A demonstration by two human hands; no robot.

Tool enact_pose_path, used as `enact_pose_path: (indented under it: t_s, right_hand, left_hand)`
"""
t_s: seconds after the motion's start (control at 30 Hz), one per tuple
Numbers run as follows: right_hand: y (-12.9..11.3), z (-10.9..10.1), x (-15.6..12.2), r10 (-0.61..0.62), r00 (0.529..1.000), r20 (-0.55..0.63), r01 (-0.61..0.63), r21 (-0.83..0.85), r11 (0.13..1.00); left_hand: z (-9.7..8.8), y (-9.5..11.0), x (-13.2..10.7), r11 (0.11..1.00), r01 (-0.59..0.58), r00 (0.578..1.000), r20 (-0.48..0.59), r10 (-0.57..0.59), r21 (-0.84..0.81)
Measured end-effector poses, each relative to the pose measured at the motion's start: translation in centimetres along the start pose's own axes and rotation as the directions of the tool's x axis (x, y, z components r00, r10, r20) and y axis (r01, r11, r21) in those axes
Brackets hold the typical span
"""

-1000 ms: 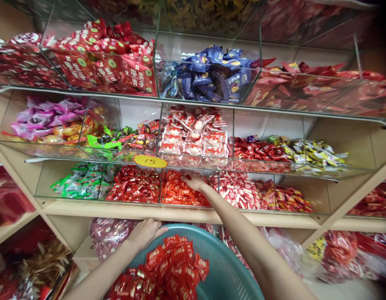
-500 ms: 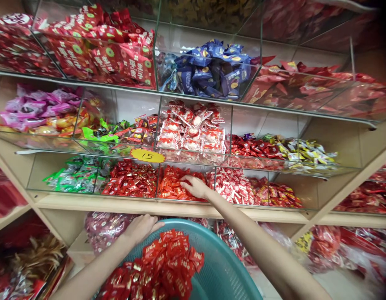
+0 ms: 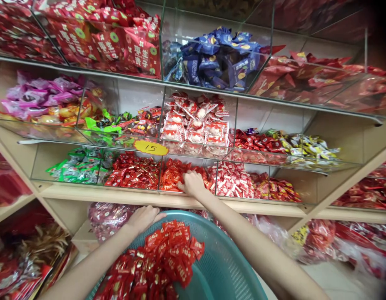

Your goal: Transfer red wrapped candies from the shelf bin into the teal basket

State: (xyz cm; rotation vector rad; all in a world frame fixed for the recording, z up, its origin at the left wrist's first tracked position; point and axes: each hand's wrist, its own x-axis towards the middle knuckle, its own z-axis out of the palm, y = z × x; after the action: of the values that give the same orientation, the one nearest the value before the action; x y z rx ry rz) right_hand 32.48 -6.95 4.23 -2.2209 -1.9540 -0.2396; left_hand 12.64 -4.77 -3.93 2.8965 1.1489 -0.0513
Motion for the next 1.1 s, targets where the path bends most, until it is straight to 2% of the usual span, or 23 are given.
enact_pose_path:
  t_s: [0.17, 0.33, 0.47, 0.6, 0.67, 0.73, 0.83, 0.93, 1.1]
  right_hand:
    - [-1.2, 0.2, 0.2, 0.071, 0.996, 0.063, -0.07, -0.024, 0.997]
    - [-0.6, -0.3, -0.1, 0.066, 0.996, 0.068, -0.067, 0.008, 0.998]
    - [0.6, -1.7, -1.6, 0.02, 0.999, -0.037, -0.016, 0.108, 0.994]
    - [1.9, -2.2, -5.8, -0.079, 0.981, -0.177, 0.124, 0.259, 0.958]
    - [2.6, -1.2, -8.5, -0.15, 0.978, -0.145, 0.188, 0.304, 0.934]
    - [3.2, 0.4, -11.1, -0.195, 0.98, -0.051, 0.201, 0.294, 0.935]
    - [3.9, 2.7, -13.9, -0.251, 0.967, 0.029, 0.244, 0.16, 0.957]
    - [4.0, 3.8, -14.9, -0.299, 0.949, 0.1, 0.298, 0.023, 0.954]
    - [3.6, 4.1, -15.0, -0.326, 0.931, 0.162, 0.342, -0.083, 0.936]
  left_hand:
    - [-0.1, 0.0, -0.2, 1.0, 0.018, 1.0, 0.009, -0.018, -0.013]
    - [0.0, -0.1, -0.1, 1.0, -0.002, 1.0, 0.019, 0.002, -0.018]
    - [0.0, -0.1, -0.2, 0.999, -0.006, 1.0, 0.01, 0.007, -0.049]
    - [0.0, -0.2, -0.2, 0.997, -0.007, 1.0, 0.011, 0.007, -0.072]
    - [0.2, -0.3, -0.2, 0.998, -0.008, 1.0, 0.007, 0.009, -0.063]
    - [0.4, -0.3, -0.1, 0.999, -0.008, 1.0, 0.004, 0.008, -0.046]
    - [0.7, -0.4, 0.0, 0.999, -0.006, 1.0, 0.003, 0.007, -0.042]
    - [1.0, -0.4, 0.1, 0.999, -0.004, 1.0, 0.0, 0.004, -0.045]
    - [1.0, -0.4, -0.1, 0.999, 0.005, 1.0, 0.01, -0.004, -0.054]
